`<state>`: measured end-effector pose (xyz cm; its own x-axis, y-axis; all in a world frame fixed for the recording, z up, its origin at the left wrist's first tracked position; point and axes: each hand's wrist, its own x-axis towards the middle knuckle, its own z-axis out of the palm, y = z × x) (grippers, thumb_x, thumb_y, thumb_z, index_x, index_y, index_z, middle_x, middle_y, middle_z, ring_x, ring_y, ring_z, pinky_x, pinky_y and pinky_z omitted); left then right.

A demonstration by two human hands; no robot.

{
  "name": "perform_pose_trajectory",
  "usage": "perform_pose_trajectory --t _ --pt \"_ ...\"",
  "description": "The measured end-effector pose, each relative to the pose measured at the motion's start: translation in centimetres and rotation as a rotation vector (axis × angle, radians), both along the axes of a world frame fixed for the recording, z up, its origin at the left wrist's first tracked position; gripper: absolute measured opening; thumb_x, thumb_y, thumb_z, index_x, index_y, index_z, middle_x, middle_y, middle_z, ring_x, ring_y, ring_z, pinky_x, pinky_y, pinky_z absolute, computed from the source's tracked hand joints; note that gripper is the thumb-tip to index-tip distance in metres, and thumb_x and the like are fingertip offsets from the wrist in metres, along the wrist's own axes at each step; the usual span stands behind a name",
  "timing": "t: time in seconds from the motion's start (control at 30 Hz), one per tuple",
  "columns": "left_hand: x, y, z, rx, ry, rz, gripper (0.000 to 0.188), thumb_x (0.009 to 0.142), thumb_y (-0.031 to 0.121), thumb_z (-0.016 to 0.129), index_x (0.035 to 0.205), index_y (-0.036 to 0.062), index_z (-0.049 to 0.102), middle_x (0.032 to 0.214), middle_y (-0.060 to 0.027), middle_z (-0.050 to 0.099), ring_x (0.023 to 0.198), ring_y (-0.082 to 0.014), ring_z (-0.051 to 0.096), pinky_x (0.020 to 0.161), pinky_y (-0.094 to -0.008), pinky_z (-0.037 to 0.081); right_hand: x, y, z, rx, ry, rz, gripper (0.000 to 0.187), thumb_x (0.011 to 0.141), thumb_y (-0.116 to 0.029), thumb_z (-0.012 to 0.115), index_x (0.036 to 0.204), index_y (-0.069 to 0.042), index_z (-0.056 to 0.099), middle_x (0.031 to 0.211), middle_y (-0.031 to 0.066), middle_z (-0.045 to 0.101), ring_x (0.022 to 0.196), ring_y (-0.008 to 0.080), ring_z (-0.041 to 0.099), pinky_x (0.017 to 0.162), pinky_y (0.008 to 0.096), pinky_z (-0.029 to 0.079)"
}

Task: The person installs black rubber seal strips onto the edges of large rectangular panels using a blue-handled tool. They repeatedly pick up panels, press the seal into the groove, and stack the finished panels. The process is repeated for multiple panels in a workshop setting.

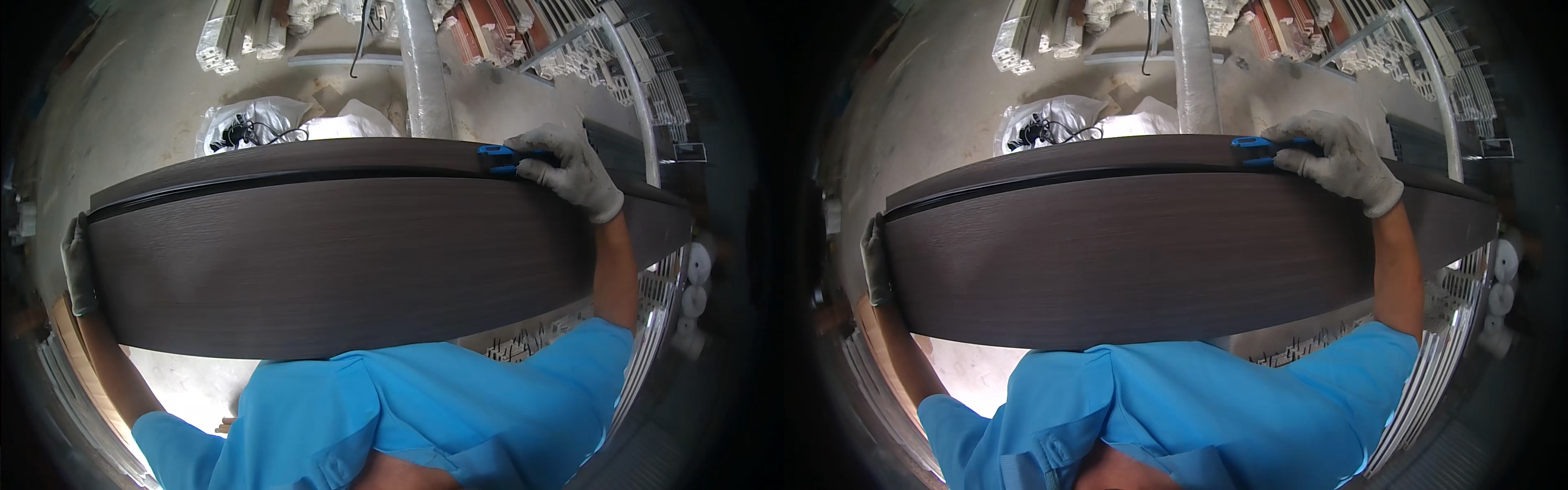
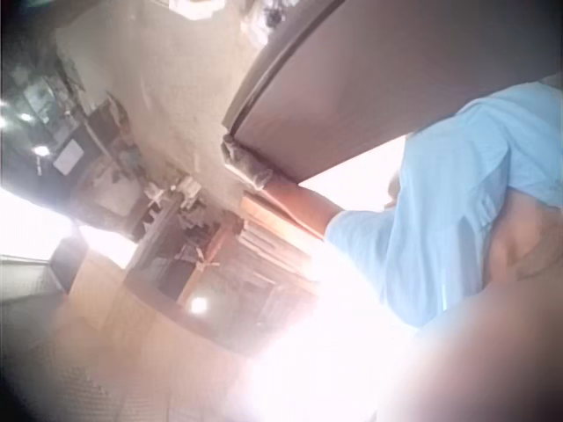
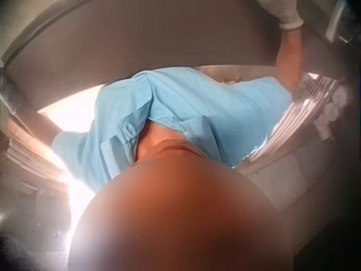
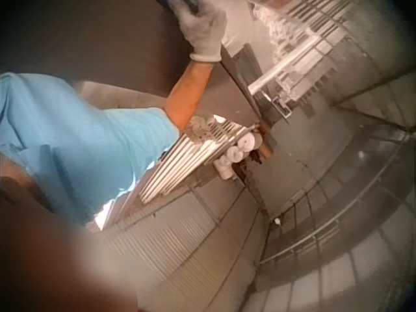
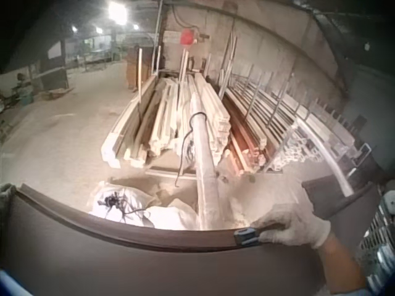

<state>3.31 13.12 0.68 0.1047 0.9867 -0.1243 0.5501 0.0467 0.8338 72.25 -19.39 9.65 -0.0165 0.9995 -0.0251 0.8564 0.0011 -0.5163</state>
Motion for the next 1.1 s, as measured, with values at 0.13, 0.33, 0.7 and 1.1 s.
perform_pose_trajectory --t 0.13,0.33,0.7,1.1 --pt "-0.3 -0.3 -0.5 0.081 -0.010 -0.027 0.034 0.105 0.029 0.053 0.112 -0.0014 0.067 0.095 -0.0004 0.066 0.084 -0.0077 0.055 0.077 -0.0247 0.047 0.0 1.0 -0.8 0.031 0.043 0.072 0.026 0.081 -0.013 0.079 0.106 -0.007 0.074 0.090 0.0078 0.073 0.082 0.0187 0.070 0.075 0.0315 0.055" --pt "1.1 -1.2 0.8 0.097 0.062 -0.059 0.035 0.104 0.028 0.055 0.111 -0.0040 0.067 0.096 -0.0013 0.067 0.087 -0.0087 0.054 0.081 -0.0233 0.046 -2.7 4.1 -0.2 0.059 -0.076 0.281 0.027 0.079 -0.017 0.080 0.102 -0.005 0.072 0.089 0.0109 0.073 0.078 0.0246 0.069 0.070 0.0353 0.053" --pt "5.2 -3.3 2.6 0.175 0.136 0.063 0.040 0.104 0.035 0.056 0.104 -0.0030 0.068 0.086 0.0025 0.062 0.078 -0.0071 0.052 0.072 -0.0242 0.045 -12.8 13.8 -0.9 0.099 -0.108 0.496 0.031 0.083 -0.030 0.076 0.104 -0.008 0.073 0.084 0.0121 0.071 0.073 0.0282 0.066 0.070 0.0399 0.051" --pt "6.6 -3.9 3.1 0.214 0.283 0.130 0.035 0.101 0.034 0.061 0.094 0.0000 0.068 0.075 0.0026 0.059 0.072 -0.0067 0.050 0.066 -0.0272 0.044 -24.4 22.6 -2.8 0.208 -0.095 0.637 0.025 0.091 -0.031 0.071 0.107 -0.012 0.072 0.065 0.0037 0.066 0.055 0.0165 0.060 0.061 0.0351 0.050"
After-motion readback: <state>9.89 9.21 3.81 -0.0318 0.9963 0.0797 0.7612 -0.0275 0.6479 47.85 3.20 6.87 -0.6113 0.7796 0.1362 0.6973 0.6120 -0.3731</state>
